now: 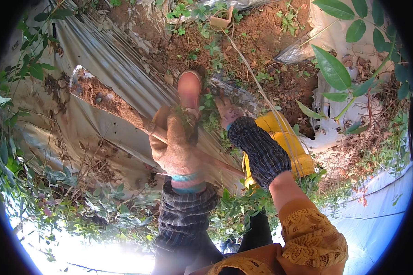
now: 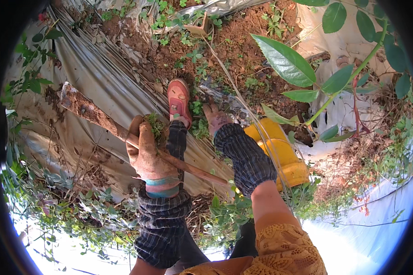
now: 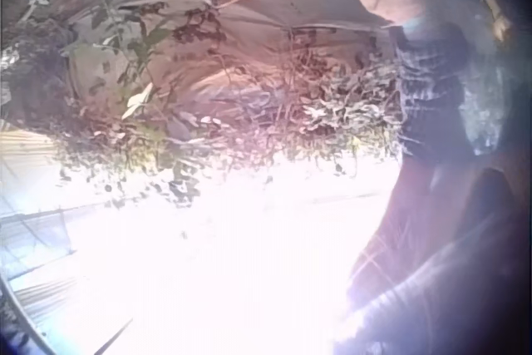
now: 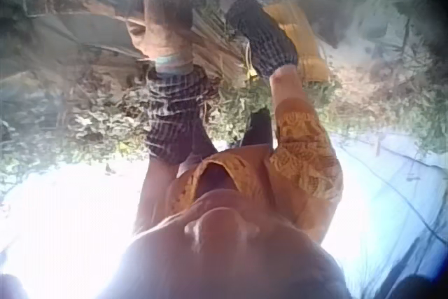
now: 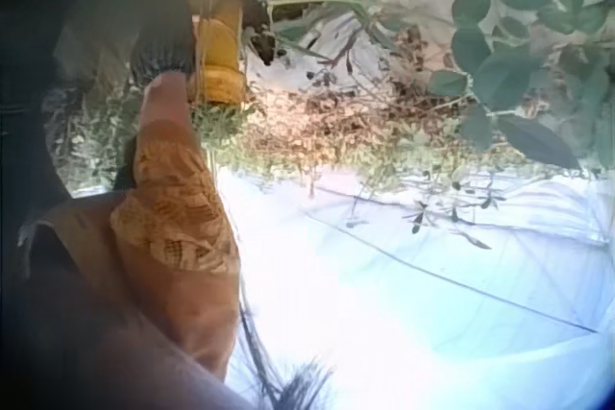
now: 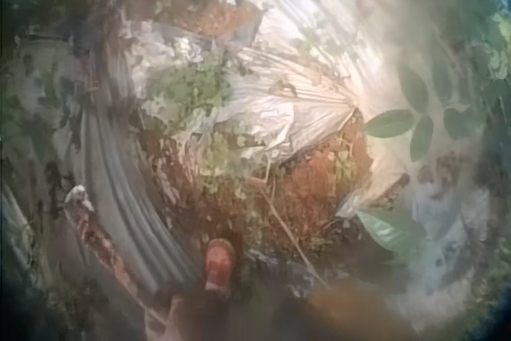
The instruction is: The person uses a hoe to loosen soil and remove weeds from a garden bed. They pull the weeds by hand and place them into a yellow bucket. The person moves along the bed, repeating the process of hoeing and collecting weeds.
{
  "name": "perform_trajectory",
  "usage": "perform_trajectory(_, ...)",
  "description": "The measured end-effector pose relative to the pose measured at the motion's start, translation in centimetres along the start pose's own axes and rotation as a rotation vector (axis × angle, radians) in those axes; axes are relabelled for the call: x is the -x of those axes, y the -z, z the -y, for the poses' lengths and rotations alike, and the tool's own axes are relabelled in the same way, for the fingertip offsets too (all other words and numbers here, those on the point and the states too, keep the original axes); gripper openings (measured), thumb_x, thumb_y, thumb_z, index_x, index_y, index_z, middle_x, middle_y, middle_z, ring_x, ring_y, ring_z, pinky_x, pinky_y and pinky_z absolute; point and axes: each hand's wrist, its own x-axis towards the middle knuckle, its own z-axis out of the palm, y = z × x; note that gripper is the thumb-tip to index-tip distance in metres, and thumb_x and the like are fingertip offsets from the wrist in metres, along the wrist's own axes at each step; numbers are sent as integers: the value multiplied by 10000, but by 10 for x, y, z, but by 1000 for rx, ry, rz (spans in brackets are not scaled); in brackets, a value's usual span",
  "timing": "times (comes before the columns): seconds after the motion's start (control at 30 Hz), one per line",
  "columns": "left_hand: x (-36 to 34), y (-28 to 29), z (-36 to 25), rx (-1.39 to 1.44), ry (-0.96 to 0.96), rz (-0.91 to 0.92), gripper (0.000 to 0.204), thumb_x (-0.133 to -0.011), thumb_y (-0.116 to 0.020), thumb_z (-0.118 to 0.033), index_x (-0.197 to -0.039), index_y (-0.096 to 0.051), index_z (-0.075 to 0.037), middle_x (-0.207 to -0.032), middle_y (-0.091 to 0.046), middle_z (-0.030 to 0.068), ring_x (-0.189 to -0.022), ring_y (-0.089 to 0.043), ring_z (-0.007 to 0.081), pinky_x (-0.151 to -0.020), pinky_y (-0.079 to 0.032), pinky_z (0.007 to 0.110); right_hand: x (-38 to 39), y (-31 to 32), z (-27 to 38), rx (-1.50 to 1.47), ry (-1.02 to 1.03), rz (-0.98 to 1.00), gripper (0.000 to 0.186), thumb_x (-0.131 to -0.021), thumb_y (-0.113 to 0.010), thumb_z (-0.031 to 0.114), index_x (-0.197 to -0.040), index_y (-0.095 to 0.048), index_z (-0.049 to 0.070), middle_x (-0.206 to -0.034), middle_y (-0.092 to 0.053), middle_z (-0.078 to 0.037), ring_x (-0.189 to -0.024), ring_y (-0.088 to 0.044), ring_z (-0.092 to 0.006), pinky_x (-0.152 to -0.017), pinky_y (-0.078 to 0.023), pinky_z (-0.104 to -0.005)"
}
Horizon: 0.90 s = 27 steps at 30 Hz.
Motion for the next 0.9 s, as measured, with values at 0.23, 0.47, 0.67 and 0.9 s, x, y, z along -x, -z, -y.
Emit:
perform_trajectory(0.23,10,-1,0,-165,-39,-100,345,-854,-659,-189,-1137,-567,-14,-947,-606,79,-793,-616,179,-682,-553,311,-39,-4,8,165,233,-20,742,-866,-425,-16,-1492,-137,260,-1543,-191,-73,-1215,-502,-321,-998,-459,-435)
perform_trajectory(0.47,5,9,0,-190,-52,-11,308,-886,-611,-102,-1168,-532,-8,-984,-597,64,-868,-592,159,-769,-520,327,0,-49,34,-629,-61,-280,734,-775,-549,-16,-1449,-295,128,-1488,-285,-163,-1297,-409,-339,-1023,-426,-396)
perform_trajectory(0.67,11,-4,10,-248,-42,28,310,-878,-610,-91,-1165,-530,-5,-976,-596,63,-877,-593,166,-784,-518,328,-69,-115,31,-725,-120,12,691,-777,-604,72,-1421,-354,97,-1409,-399,-184,-1242,-470,-327,-987,-450,-401)
perform_trajectory(0.9,10,-8,9,-240,-58,-6,329,-868,-616,-87,-1171,-526,3,-1024,-590,94,-883,-596,179,-780,-536,355,21,-119,25,985,627,611,357,-858,-574,210,-1182,-612,68,-1246,-553,-184,-1110,-548,-364,-855,-491,-480)
